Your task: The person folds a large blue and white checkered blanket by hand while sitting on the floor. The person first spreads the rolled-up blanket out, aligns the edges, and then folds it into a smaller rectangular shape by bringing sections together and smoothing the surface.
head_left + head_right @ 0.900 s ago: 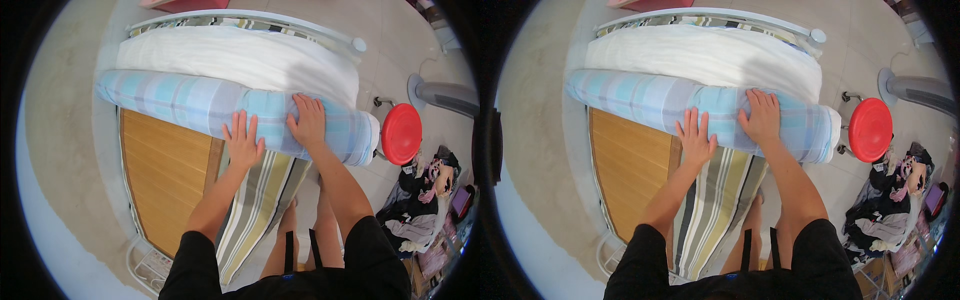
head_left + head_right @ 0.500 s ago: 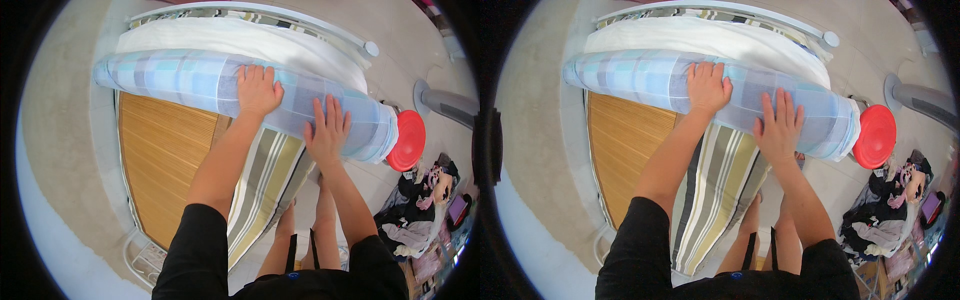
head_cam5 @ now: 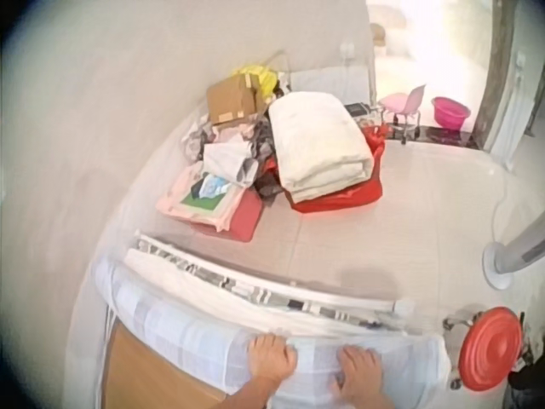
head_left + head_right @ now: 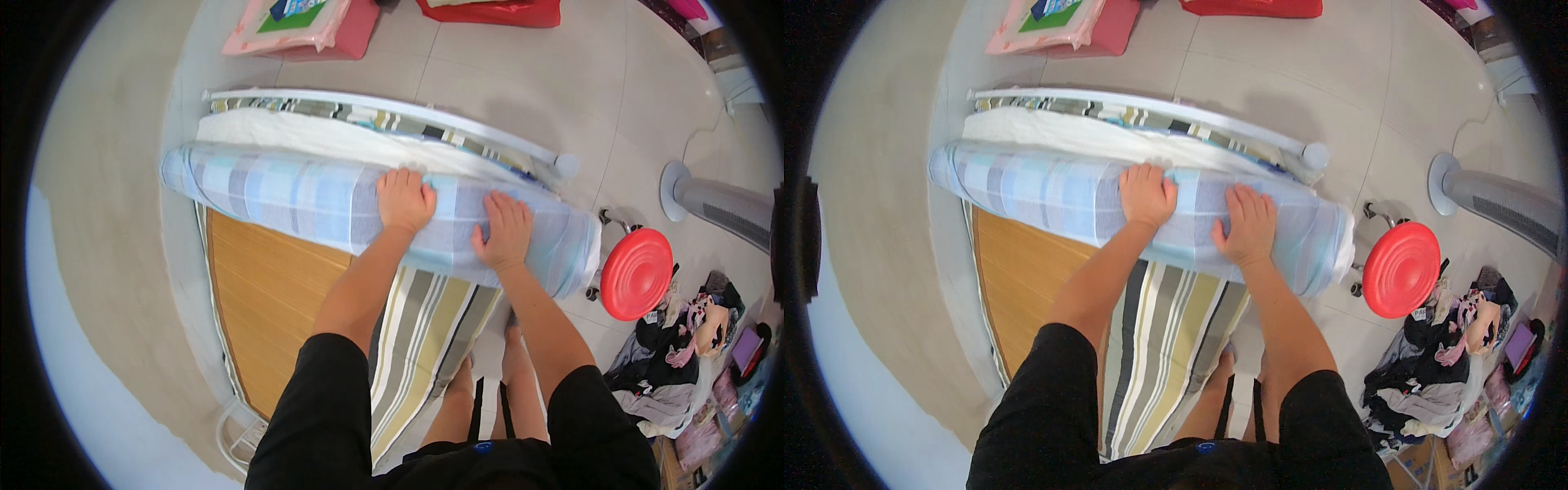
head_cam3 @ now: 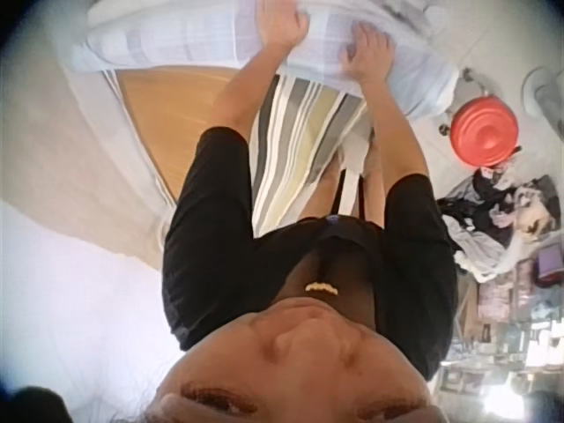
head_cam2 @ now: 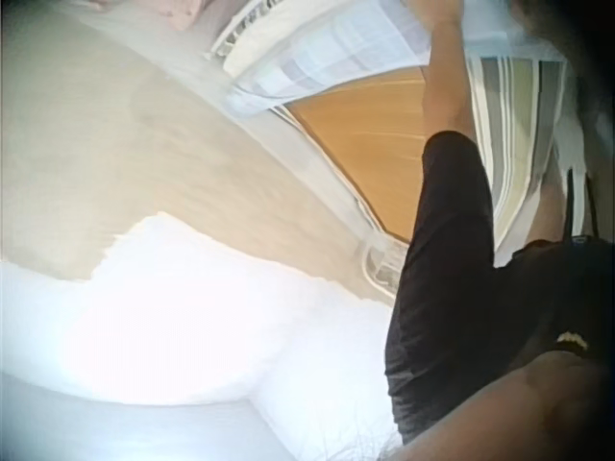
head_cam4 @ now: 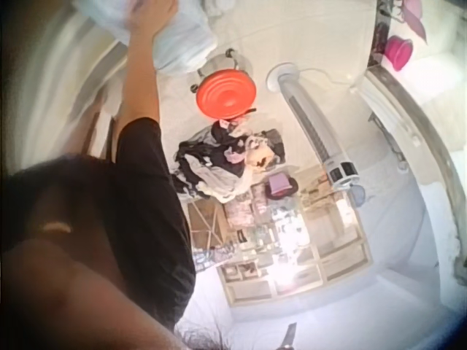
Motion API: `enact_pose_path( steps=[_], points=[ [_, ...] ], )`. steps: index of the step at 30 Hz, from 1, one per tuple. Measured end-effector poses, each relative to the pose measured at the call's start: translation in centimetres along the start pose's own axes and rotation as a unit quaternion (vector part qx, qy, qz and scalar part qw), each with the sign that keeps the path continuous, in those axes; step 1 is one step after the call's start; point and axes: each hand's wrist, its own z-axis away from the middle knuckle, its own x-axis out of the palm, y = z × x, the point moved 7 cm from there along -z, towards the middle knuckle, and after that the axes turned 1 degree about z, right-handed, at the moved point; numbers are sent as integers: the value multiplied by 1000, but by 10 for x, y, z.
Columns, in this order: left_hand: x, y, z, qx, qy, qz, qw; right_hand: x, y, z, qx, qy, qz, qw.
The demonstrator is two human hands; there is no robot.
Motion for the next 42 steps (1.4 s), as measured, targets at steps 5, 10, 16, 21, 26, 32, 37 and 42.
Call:
enact_pose_path(
  steps=[5, 10, 16, 21, 26, 32, 37, 42],
  points=[
    [6, -2, -12, -10, -37, -6, 999, 11, 9, -11, 19, -36, -36, 999],
    [11, 2, -25, 0, -36, 15, 999, 16, 22, -22, 32, -50, -56, 997],
    [12, 6, -28, 0, -51, 17, 999, 17, 25, -22, 52, -76, -66, 994],
    [20, 3, -32, -6, -91, 16, 996, 17, 24, -24, 64, -72, -81, 992],
    [24, -1, -30, 13, -80, 19, 997, 13, 22, -25, 64, -34, -80, 994],
    [31, -6, -26, 41, -71, 36, 996, 11, 16, -23, 55, 4, -72, 996],
    [20, 0, -28, 96, 7, 93, 991, -4, 9, -25, 26, 71, -44, 996],
    [21, 5, -30, 122, 30, 93, 988, -6, 7, -23, 11, 65, -1, 998]
  ],
)
